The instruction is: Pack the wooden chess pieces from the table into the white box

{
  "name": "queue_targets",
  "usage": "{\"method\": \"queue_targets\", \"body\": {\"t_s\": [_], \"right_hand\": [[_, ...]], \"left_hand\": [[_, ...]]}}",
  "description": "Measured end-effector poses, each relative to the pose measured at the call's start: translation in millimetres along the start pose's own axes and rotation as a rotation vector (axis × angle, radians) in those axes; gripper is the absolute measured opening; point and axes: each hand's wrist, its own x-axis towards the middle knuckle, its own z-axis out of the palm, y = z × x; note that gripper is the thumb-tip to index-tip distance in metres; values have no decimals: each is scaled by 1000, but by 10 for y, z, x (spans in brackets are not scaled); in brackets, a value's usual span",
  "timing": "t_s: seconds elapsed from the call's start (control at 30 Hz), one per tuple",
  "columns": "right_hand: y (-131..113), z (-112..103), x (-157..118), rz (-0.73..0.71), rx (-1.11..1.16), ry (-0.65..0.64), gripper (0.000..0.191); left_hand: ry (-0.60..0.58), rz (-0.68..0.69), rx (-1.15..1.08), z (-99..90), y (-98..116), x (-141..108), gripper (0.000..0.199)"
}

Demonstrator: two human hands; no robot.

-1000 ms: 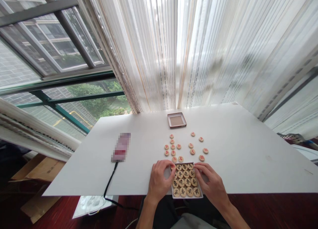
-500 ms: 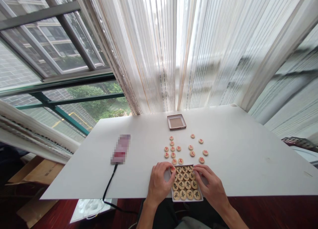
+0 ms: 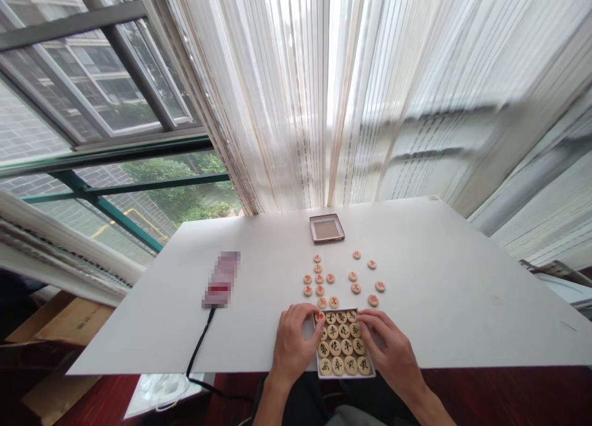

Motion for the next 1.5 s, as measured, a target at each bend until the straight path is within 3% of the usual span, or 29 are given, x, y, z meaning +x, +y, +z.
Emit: {"method": "queue_targets", "body": {"t_s": [0.27, 1.5], "right_hand": [[28, -4, -31, -8, -19, 9, 15], [-58, -31, 9, -15, -24, 48, 16]], "left_hand": [[-19, 9, -13, -23, 12, -18, 18], [-8, 32, -5, -14, 17, -17, 14]]}}
